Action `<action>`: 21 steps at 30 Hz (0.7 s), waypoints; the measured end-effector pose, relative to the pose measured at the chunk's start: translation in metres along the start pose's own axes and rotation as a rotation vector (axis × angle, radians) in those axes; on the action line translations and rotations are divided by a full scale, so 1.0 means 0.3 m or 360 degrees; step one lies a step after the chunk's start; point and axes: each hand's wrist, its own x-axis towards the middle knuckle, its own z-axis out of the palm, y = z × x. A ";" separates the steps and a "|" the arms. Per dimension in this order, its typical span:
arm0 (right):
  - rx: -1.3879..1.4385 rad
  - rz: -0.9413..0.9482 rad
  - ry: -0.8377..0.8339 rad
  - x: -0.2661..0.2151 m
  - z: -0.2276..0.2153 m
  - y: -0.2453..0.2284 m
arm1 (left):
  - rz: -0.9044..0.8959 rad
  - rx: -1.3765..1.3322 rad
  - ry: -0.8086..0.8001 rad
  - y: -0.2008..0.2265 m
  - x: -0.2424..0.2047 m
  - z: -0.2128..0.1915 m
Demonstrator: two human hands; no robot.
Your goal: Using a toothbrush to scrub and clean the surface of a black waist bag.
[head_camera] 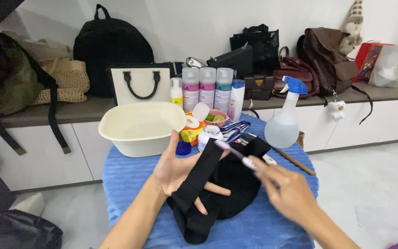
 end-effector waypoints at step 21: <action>0.0006 0.0023 0.0027 -0.003 0.036 0.046 | 0.0074 0.0044 0.0065 0.021 -0.022 -0.046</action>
